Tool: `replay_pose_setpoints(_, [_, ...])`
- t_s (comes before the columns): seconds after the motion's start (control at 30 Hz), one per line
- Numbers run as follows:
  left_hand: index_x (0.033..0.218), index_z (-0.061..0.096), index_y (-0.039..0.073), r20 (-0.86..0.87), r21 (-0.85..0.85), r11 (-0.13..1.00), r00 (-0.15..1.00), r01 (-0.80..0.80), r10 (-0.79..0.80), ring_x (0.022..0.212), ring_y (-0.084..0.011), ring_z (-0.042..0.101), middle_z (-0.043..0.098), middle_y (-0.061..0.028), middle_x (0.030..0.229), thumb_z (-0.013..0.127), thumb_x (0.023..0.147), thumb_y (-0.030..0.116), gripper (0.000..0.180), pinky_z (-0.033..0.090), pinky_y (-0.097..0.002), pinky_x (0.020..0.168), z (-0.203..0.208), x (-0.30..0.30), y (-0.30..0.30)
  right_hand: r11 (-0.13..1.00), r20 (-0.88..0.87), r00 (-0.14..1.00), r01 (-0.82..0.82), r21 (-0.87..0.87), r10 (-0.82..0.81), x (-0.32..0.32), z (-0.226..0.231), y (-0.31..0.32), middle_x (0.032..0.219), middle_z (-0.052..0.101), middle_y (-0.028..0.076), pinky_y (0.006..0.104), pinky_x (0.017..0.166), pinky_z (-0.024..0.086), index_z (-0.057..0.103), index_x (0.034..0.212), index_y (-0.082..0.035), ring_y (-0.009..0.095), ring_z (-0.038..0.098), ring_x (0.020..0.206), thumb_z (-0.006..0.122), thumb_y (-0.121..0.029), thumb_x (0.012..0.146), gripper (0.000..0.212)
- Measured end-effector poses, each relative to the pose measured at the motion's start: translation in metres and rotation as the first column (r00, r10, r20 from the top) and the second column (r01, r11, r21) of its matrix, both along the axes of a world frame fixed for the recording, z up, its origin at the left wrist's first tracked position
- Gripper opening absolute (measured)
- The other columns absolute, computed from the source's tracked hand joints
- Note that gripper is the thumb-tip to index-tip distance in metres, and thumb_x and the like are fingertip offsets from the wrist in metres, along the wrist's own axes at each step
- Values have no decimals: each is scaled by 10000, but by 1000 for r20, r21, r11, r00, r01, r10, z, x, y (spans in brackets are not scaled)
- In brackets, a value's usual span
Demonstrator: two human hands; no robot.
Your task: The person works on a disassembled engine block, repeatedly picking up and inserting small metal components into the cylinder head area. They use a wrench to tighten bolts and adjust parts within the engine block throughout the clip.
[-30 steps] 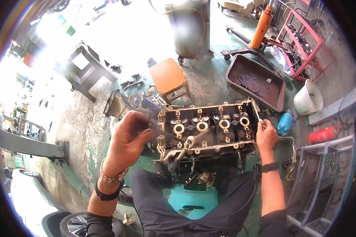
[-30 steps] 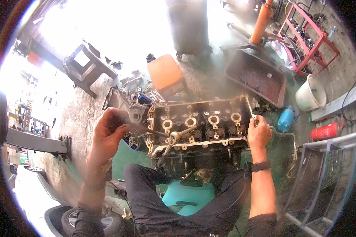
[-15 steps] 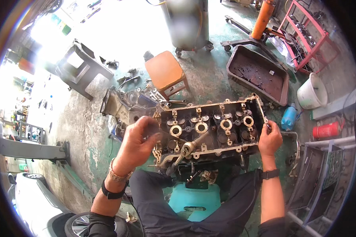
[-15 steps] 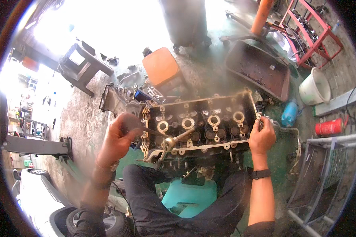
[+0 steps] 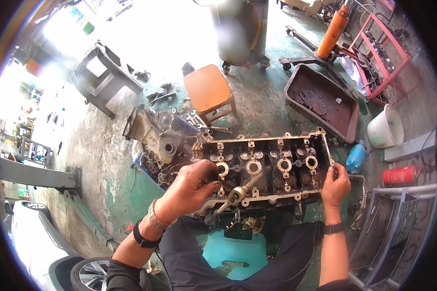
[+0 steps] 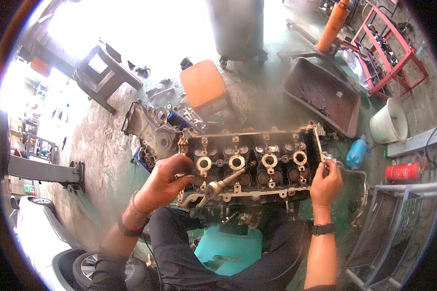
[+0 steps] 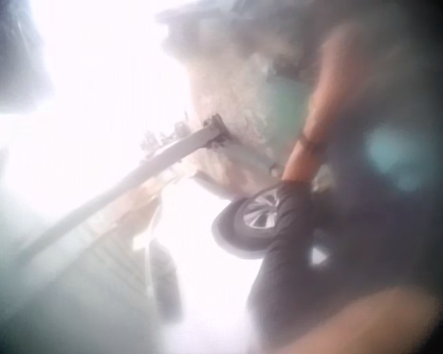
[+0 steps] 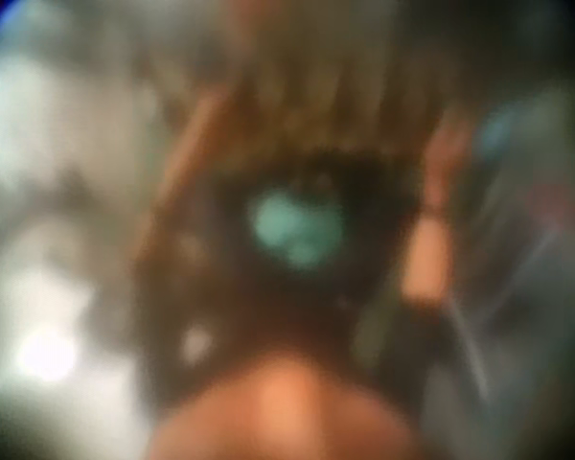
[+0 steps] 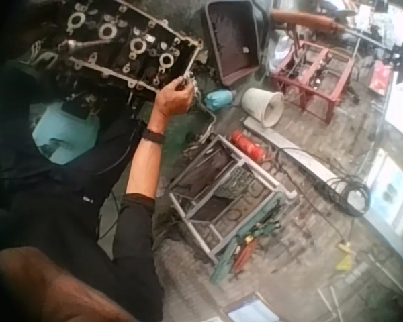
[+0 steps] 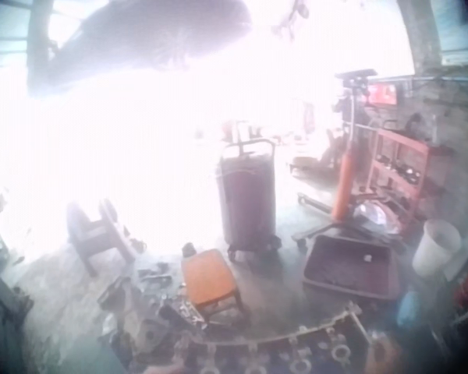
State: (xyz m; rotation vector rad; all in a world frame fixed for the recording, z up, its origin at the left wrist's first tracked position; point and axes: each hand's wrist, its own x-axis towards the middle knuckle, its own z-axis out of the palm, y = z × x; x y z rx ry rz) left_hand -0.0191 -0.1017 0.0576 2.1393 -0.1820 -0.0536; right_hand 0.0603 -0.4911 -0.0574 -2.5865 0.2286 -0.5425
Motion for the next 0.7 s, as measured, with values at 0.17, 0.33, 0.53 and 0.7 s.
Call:
replay_pose_setpoints(0.17, [1006,607,-20,-30,-24,999,998,47,-47,796,-352,641,638,-185,862,736,792,-2,251,512,-387,705,-6,6,-4,999,6,1000,9,-43,-9,0,2,2,943,725,119,393,736,537,697,1039,-51,278,700,823,676,-169,890,191])
replay_pose_setpoints(0.33, [1006,612,-25,-41,51,993,994,108,-106,804,-336,649,644,-182,864,753,780,10,269,520,-380,713,-2,14,-4,996,2,1000,15,-84,-14,-1,3,1,943,727,116,391,729,538,701,1032,-59,275,703,826,676,-174,890,185])
replay_pose_setpoints(0.53, [988,620,-31,-78,64,980,980,187,-181,776,-333,659,659,-186,842,760,779,23,257,526,-383,701,3,26,-6,998,-27,999,45,-34,-46,-1,6,5,927,729,112,392,722,539,709,1009,-62,276,705,822,677,-181,886,175])
replay_pose_setpoints(0.7, [949,627,-39,-165,44,989,978,139,-130,744,-311,671,670,-187,820,762,786,32,223,528,-379,684,3,35,-13,999,-33,999,30,-16,-31,-1,8,5,927,728,113,390,721,540,709,1009,-64,276,706,818,676,-180,884,174])
